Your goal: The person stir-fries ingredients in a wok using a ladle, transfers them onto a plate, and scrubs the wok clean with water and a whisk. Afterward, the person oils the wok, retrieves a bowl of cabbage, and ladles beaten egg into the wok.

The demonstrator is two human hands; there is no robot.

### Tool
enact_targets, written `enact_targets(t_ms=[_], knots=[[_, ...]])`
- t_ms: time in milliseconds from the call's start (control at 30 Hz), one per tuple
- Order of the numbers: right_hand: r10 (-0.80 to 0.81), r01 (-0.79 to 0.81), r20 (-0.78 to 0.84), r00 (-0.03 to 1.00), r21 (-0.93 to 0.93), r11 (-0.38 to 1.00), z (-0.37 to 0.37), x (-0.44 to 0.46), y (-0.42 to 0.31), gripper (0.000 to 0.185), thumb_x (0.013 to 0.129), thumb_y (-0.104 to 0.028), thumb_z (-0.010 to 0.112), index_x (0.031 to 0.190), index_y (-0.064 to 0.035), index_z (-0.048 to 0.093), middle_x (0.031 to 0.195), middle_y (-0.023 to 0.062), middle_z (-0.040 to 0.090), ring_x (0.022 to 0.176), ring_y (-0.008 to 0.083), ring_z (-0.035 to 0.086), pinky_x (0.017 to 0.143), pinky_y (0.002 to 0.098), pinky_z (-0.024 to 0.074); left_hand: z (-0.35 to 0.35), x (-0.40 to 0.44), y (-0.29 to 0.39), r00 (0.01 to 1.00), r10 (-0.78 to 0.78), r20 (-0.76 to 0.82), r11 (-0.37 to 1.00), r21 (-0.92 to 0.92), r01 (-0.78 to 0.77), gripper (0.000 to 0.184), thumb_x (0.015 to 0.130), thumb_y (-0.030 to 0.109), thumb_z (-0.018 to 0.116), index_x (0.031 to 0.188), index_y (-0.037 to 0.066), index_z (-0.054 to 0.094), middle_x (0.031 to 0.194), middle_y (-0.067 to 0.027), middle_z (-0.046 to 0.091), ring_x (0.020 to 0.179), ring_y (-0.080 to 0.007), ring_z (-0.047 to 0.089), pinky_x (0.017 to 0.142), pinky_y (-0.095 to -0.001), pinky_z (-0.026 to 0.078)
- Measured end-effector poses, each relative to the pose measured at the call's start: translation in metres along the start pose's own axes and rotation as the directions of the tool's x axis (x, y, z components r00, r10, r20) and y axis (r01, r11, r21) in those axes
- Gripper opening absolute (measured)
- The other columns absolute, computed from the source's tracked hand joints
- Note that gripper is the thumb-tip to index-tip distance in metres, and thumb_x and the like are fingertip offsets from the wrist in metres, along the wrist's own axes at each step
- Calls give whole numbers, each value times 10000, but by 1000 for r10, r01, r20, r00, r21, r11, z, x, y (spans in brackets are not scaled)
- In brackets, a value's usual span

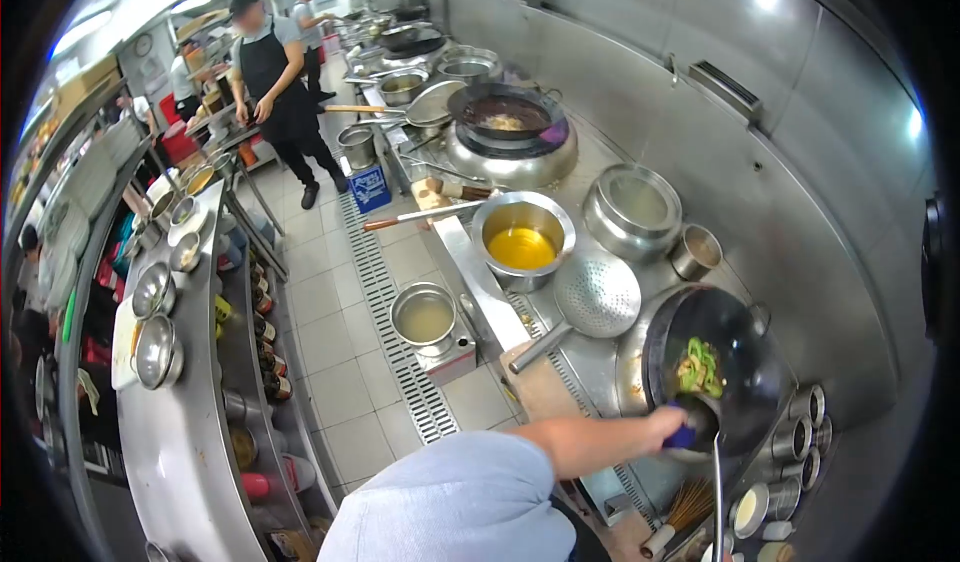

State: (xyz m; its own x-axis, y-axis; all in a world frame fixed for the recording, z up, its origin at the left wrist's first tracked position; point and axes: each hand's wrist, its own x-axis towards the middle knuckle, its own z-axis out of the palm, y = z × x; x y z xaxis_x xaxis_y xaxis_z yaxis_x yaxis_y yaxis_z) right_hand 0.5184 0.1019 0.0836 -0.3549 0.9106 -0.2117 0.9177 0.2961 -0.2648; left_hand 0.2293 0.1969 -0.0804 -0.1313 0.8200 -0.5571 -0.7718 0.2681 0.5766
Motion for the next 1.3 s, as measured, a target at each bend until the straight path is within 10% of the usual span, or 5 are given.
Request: enact_targets(t_ms=[267,467,867,1067,1300], knots=[[-167,171,41,985,-126,977,-40,53,-32,556,811,-80,546,1349,-157,434,960,253,610,871,405,597,745,436,465,21,-76,29,994,-111,0,983,-146,109,186,731,189,560,797,16,579,757,-84,575,658,-194,584,590,-329,456],[-171,141,-109,979,-237,961,-5,74,-44,541,821,-85,545,1346,-151,437,980,253,607,885,405,592,756,429,462,-41,-122,-5,977,120,-178,913,405,-38,333,818,250,543,1031,11,637,955,-129,645,734,-181,628,615,-340,495],[-166,165,-3,986,-110,980,-28,72,-21,511,841,-96,542,1340,-140,443,1019,252,601,913,406,583,778,417,455,9,-76,34,984,-112,139,989,-78,124,155,776,172,499,840,51,570,731,-79,583,629,-196,588,549,-346,467],[-164,142,-113,980,-183,973,9,78,-32,496,851,-102,541,1337,-134,446,1039,251,598,926,407,578,789,411,452,-54,-60,-34,970,225,-92,796,592,-128,299,791,250,512,930,17,637,876,-115,646,817,-225,651,660,-371,496],[-136,136,8,991,-44,990,-14,68,-4,480,863,-108,539,1334,-128,449,1062,251,594,943,407,572,802,403,448,-7,-40,38,997,-66,38,987,149,60,187,732,198,541,861,64,560,737,-103,569,604,-228,601,493,-382,472]])
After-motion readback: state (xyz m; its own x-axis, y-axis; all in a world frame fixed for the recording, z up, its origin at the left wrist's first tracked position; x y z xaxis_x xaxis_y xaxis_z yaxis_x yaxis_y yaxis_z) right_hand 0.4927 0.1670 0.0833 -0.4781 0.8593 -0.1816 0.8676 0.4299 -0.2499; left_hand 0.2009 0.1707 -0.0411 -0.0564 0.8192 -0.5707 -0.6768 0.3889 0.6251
